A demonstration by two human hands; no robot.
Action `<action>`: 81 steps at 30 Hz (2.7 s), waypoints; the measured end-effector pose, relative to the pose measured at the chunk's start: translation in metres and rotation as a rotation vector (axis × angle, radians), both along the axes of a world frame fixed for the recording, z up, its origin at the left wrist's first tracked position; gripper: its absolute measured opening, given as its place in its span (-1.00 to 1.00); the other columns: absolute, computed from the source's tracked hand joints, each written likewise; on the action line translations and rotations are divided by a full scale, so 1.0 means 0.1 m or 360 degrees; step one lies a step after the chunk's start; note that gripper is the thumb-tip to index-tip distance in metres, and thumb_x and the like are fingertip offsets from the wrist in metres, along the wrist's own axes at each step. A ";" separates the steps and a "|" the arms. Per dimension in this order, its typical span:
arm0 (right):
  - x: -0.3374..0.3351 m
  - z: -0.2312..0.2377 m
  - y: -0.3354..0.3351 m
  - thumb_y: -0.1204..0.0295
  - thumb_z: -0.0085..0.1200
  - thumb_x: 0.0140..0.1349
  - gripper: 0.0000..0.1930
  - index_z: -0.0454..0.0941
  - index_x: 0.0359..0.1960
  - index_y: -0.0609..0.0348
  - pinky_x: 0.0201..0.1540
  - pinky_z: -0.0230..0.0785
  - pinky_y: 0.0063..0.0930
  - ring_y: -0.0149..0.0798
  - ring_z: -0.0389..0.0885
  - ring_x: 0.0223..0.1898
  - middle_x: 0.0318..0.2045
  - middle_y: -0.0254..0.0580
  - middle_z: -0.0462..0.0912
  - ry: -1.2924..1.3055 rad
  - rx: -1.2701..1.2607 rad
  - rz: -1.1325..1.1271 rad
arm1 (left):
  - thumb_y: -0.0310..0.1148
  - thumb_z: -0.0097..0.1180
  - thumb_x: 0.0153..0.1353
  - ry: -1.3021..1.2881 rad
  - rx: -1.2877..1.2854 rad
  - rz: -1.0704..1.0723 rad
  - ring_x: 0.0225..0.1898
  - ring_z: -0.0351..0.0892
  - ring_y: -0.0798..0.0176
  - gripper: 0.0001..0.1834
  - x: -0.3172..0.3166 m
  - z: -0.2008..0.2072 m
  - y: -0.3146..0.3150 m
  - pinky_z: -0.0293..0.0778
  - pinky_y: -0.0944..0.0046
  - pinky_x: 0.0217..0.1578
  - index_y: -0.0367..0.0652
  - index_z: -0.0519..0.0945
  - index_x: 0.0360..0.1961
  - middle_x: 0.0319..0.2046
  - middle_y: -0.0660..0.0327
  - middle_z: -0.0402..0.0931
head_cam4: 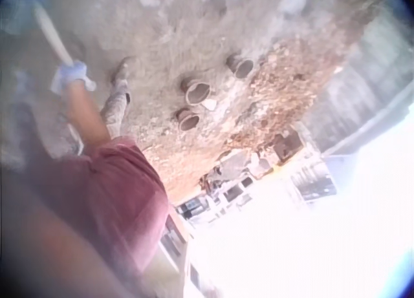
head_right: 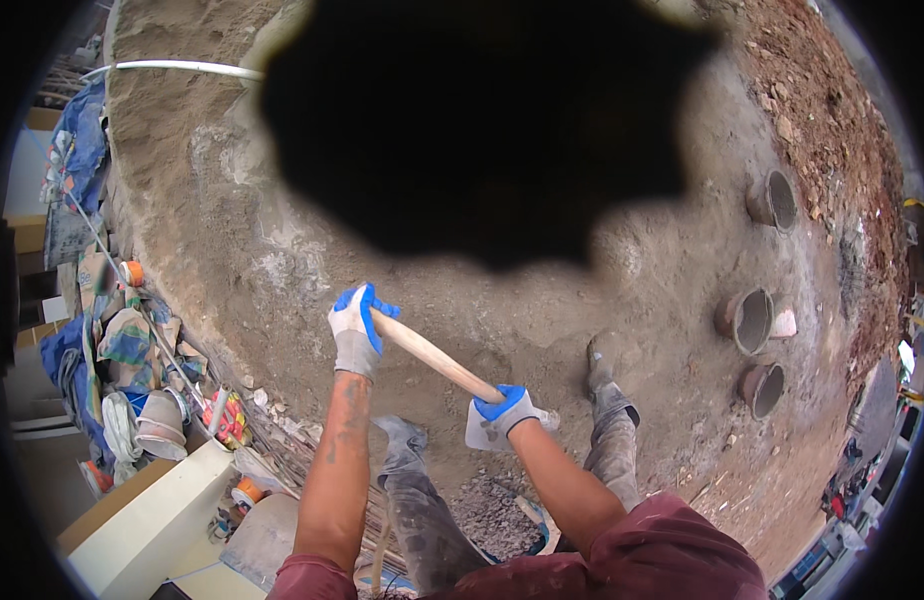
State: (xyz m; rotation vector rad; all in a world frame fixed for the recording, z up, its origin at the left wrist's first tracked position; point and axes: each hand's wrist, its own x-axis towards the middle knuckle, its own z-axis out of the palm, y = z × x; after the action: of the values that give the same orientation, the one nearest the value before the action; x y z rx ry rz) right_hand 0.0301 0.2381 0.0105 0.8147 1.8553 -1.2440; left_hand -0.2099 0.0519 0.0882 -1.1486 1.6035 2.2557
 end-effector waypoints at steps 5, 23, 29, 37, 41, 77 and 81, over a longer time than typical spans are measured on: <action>1.56 -0.98 0.55 0.13 0.19 0.08 -0.73 0.68 -0.26 -0.04 -0.21 0.54 -0.43 -0.27 0.72 -0.25 -0.33 -0.19 0.73 -0.0381 0.0198 0.0437 | -0.58 0.17 0.14 -0.0173 0.0138 -0.0111 -0.63 0.48 0.28 -0.80 1.63 -1.01 0.76 0.62 0.09 -0.52 -0.18 0.41 -0.54 -0.63 0.24 0.40; -2.41 -0.24 1.31 0.41 -0.15 0.31 -0.75 0.41 -0.08 0.32 0.08 0.37 -0.14 0.02 0.47 -0.07 -0.13 0.05 0.48 0.1512 -0.0165 -0.0364 | -0.42 0.11 0.24 0.1248 0.0039 -0.0125 -0.60 0.42 0.28 -0.86 -1.47 2.21 1.28 0.60 0.05 -0.40 -0.22 0.44 -0.41 -0.61 0.23 0.35; -2.09 0.89 0.57 0.39 -0.17 0.34 -0.71 0.41 -0.02 0.32 0.14 0.34 -0.11 0.02 0.44 0.00 -0.06 0.05 0.49 0.0270 -0.1489 -0.1827 | -0.44 0.10 0.21 0.0772 0.0005 -0.0013 -0.59 0.46 0.19 -0.87 -1.37 2.24 0.27 0.59 0.00 -0.44 -0.21 0.42 -0.43 -0.60 0.19 0.35; -0.06 1.11 0.39 0.43 -0.09 0.22 -0.87 0.33 -0.27 0.22 0.11 0.35 0.01 0.00 0.49 -0.23 -0.32 -0.03 0.45 -0.0381 -0.1480 -0.2333 | -0.42 0.07 0.28 0.0543 0.0291 0.0279 -0.48 0.52 0.24 -0.86 1.51 1.85 -0.95 0.59 0.06 -0.33 -0.15 0.41 -0.42 -0.55 0.26 0.40; 0.35 1.63 -0.16 0.49 -0.10 0.12 -0.94 0.31 -0.38 0.15 0.09 0.34 0.07 -0.05 0.44 -0.33 -0.41 -0.08 0.39 -0.0331 -0.1063 -0.2218 | -0.40 0.05 0.31 0.0336 0.0062 0.0112 -0.39 0.61 0.20 -0.86 2.66 1.79 -1.80 0.60 0.11 -0.32 -0.28 0.46 -0.29 -0.44 0.18 0.52; 1.14 2.55 -0.67 0.30 -0.13 0.21 -0.82 0.22 -0.30 0.11 0.06 0.31 0.02 -0.06 0.41 -0.30 -0.37 -0.13 0.35 -0.0448 -0.1364 -0.2334 | -0.26 -0.08 0.41 0.0330 -0.0327 -0.0536 -0.73 0.41 0.38 -0.69 3.49 3.44 -2.23 0.36 0.37 -0.69 -0.30 0.55 -0.32 -0.55 0.16 0.54; 1.17 2.46 -0.73 0.33 -0.14 0.21 -0.84 0.24 -0.28 0.12 0.04 0.33 0.04 -0.05 0.44 -0.32 -0.40 -0.10 0.40 -0.0381 -0.1379 -0.2445 | -0.26 -0.06 0.39 0.0434 -0.0377 -0.0736 -0.73 0.39 0.39 -0.70 3.26 3.54 -2.24 0.35 0.38 -0.67 -0.30 0.55 -0.34 -0.57 0.17 0.53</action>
State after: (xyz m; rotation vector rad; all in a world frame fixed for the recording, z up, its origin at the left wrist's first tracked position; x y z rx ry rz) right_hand 0.1469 0.1646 0.2561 1.7549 0.0586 -2.3472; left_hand 0.1158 -0.1726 0.4425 -0.4431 2.0273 2.0152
